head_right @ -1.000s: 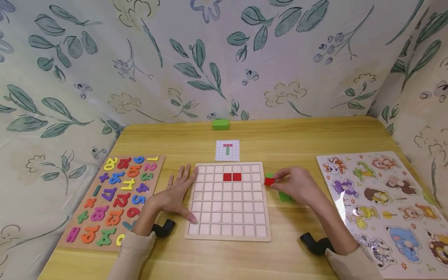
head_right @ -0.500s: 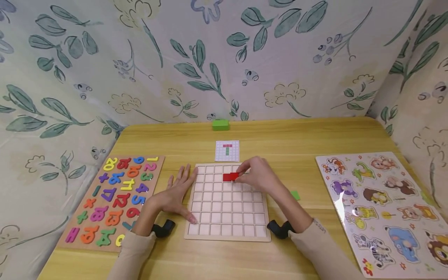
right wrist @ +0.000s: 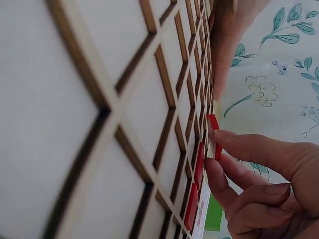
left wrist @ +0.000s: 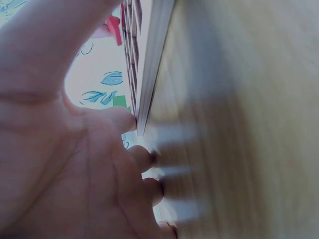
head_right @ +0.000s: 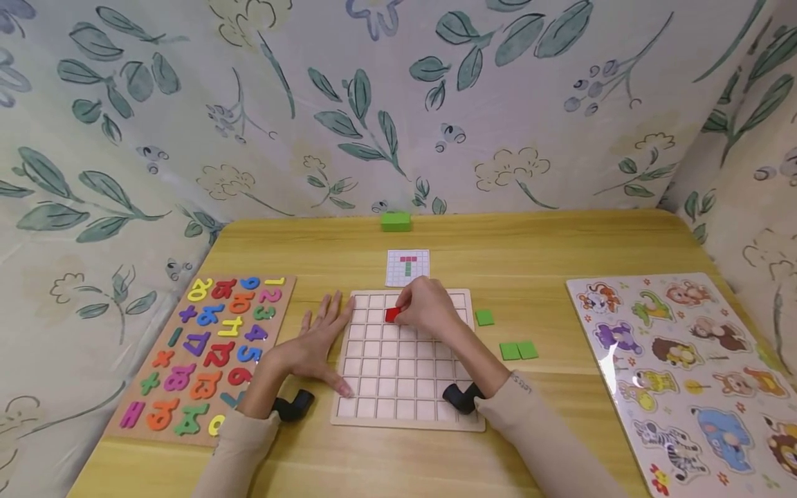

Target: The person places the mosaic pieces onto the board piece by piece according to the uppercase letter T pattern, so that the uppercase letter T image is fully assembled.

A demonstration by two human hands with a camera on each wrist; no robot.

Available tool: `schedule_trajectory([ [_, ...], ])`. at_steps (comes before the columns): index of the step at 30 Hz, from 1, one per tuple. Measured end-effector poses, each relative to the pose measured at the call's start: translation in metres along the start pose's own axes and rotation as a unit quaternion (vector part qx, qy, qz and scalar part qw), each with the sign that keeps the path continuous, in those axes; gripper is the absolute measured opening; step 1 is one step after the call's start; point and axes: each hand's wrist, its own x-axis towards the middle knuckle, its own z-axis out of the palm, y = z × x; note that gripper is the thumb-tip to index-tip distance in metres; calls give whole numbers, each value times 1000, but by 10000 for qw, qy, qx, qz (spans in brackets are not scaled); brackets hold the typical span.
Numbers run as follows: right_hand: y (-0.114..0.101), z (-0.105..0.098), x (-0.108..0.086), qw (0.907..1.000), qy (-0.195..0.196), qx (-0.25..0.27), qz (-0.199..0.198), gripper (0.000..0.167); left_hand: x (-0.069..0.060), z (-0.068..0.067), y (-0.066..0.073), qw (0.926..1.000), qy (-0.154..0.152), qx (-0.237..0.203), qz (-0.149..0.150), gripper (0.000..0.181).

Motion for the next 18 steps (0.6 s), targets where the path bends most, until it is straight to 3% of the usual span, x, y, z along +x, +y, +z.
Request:
schedule_trajectory([
  [18, -2, 6, 5, 9996, 31, -166, -235, 13, -1, 0, 0, 10000, 23, 7, 51, 154],
])
